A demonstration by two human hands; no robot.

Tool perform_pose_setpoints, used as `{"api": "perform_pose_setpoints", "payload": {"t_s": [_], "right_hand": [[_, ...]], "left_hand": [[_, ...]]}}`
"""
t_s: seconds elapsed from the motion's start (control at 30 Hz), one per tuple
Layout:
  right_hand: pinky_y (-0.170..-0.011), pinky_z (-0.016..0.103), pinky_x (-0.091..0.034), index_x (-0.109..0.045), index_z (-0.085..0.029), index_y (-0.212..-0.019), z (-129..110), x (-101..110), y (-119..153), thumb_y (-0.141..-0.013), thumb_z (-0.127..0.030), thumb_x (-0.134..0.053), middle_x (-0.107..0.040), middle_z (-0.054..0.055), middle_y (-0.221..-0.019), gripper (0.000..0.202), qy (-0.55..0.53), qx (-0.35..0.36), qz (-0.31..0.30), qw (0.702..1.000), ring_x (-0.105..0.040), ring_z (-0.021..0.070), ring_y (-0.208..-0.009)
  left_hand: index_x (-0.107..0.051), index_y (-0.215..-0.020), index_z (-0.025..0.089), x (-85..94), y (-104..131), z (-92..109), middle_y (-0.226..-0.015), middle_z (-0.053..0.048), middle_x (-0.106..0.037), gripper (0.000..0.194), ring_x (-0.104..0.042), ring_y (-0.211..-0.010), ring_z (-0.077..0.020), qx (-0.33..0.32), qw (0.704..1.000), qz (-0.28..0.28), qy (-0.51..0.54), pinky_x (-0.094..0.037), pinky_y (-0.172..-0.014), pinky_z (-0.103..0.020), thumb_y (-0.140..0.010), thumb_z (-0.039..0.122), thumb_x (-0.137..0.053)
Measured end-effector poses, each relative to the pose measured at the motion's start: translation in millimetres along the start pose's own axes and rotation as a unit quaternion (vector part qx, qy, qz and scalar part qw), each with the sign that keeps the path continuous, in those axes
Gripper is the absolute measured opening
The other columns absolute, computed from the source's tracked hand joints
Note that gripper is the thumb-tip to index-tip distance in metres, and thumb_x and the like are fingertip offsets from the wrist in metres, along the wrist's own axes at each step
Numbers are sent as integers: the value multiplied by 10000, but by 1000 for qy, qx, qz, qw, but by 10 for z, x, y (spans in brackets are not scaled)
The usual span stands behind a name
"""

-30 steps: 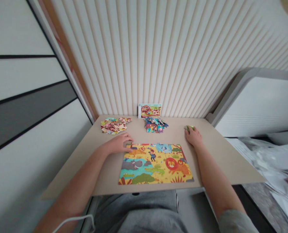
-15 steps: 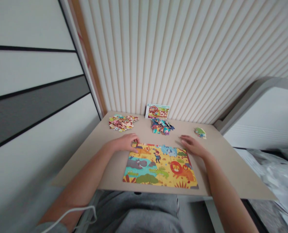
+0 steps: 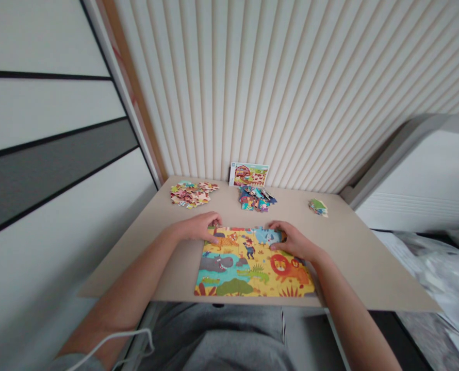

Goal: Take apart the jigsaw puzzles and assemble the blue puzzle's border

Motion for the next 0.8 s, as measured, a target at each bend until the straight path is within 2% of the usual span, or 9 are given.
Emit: {"api": "perform_pose_setpoints", "payload": {"t_s": [0.07,0.13,0.23,0.33,0.4,0.47,0.57,0.67,0.8], "right_hand": [[-908,414,-492,-642,-238,-1200,-5,-3,-8,-709,-505,-828,-704,71,-1110,589,-7,-10,5,1000,-646,263,-983],[-898,405,-488,-612,-251,-1288,1,10,-20,-727,-500,-818,-697,68,-1124,648,9,-17,19,1000,-638,269,-991],[-936,414,-465,-593,-272,-1359,-3,40,-40,-787,-501,-773,-678,84,-1170,642,36,5,21,999,-626,280,-1037],[-952,420,-450,-620,-277,-1340,-24,76,-42,-833,-506,-726,-674,92,-1148,567,54,24,23,998,-622,279,-1040],[-971,431,-437,-617,-282,-1334,-40,96,-29,-836,-515,-719,-667,88,-1187,560,59,20,35,997,-609,284,-1077],[-965,421,-443,-605,-281,-1331,-48,89,-14,-856,-522,-692,-666,74,-1220,540,47,10,34,998,-610,275,-1077],[-865,373,-487,-608,-248,-1297,-27,55,-12,-893,-530,-635,-702,62,-1136,494,14,-15,29,999,-643,243,-952],[-842,374,-491,-638,-222,-1234,-1,39,-34,-890,-524,-636,-717,73,-1072,458,30,-18,54,998,-649,245,-919],[-978,450,-419,-643,-249,-1209,-36,33,-59,-916,-503,-620,-703,92,-1157,389,122,17,85,989,-616,283,-1076]], "left_hand": [[-582,-1225,215,13,2,41,-1072,-29,-594,672,-586,-969,-222,-2,1000,5,15,-464,-845,-296,-664,508,-808],[-579,-1248,218,30,-13,82,-1097,-38,-587,628,-585,-1005,-228,-18,999,30,18,-463,-887,-312,-714,479,-782],[-586,-1233,205,45,-75,82,-1119,-49,-584,562,-583,-1043,-234,-26,993,108,28,-459,-935,-340,-745,417,-766],[-507,-1335,197,-1,-157,-17,-1080,-43,-599,718,-624,-966,-222,8,980,169,103,-500,-866,-344,-706,383,-797],[-503,-1327,188,-69,-202,-86,-1060,-42,-625,736,-653,-902,-215,34,969,168,180,-526,-784,-329,-690,397,-807],[-575,-1187,173,-147,-230,-113,-1014,-39,-660,603,-674,-877,-221,54,959,137,243,-535,-731,-314,-695,440,-799],[-590,-994,179,-226,-239,-77,-893,-10,-681,449,-686,-830,-214,70,946,107,299,-527,-672,-282,-724,488,-771],[-558,-984,190,-240,-239,-2,-811,23,-654,402,-670,-747,-177,62,941,124,307,-498,-614,-239,-753,456,-751],[-556,-1012,186,-227,-242,64,-733,49,-605,367,-614,-638,-139,57,951,140,270,-446,-540,-202,-778,411,-726]]}}
Point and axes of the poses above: each hand's wrist, its own y-axis away from the middle knuckle, its own x-axis out of the back of the hand, z = x × y, the point moved 4 cm from there along -y, towards the middle knuckle
